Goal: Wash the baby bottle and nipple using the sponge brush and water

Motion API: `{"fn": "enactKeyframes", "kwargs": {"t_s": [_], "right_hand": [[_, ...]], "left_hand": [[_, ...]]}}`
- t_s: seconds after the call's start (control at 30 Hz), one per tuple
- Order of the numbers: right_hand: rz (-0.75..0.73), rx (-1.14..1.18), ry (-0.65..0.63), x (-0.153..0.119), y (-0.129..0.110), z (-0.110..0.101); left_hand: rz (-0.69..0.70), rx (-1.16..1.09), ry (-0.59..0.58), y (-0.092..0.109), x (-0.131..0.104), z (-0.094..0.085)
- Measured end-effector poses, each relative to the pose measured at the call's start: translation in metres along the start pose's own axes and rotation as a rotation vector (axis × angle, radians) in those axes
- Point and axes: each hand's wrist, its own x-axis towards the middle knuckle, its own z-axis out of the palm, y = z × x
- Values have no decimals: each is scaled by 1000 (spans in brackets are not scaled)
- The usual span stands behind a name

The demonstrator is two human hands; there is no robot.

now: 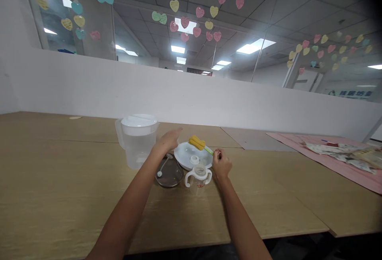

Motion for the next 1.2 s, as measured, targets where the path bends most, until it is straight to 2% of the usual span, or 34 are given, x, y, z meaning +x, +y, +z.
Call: {"fn": "enactKeyframes", "kwargs": {"t_s": [0.07,0.17,0.4,0.67,0.8,0.97,1.1,1.2], "right_hand": [[-3,6,8,0,0,0],[-6,4,2,1,0,0],[-22,-28,-17,0,2,2],[-39,-28,-35,-1,3,1],[-29,-18,-47,0,2,0],[4,-7,-60,1,1,-1],[57,14,-53,2,-1,-1],[80,27,-46,3,-1,-2]], "left_hand": [[-68,49,-142,-2,1,3],[-127,85,-230,-6,2,5],[-196,144,-321,-7,2,5],[-107,118,-394,-4,11,23],[-90,110,-391,-8,12,27],[-92,63,-393,-7,10,21],[-34,-64,-297,10,9,24],[63,-238,-187,29,10,38]]}}
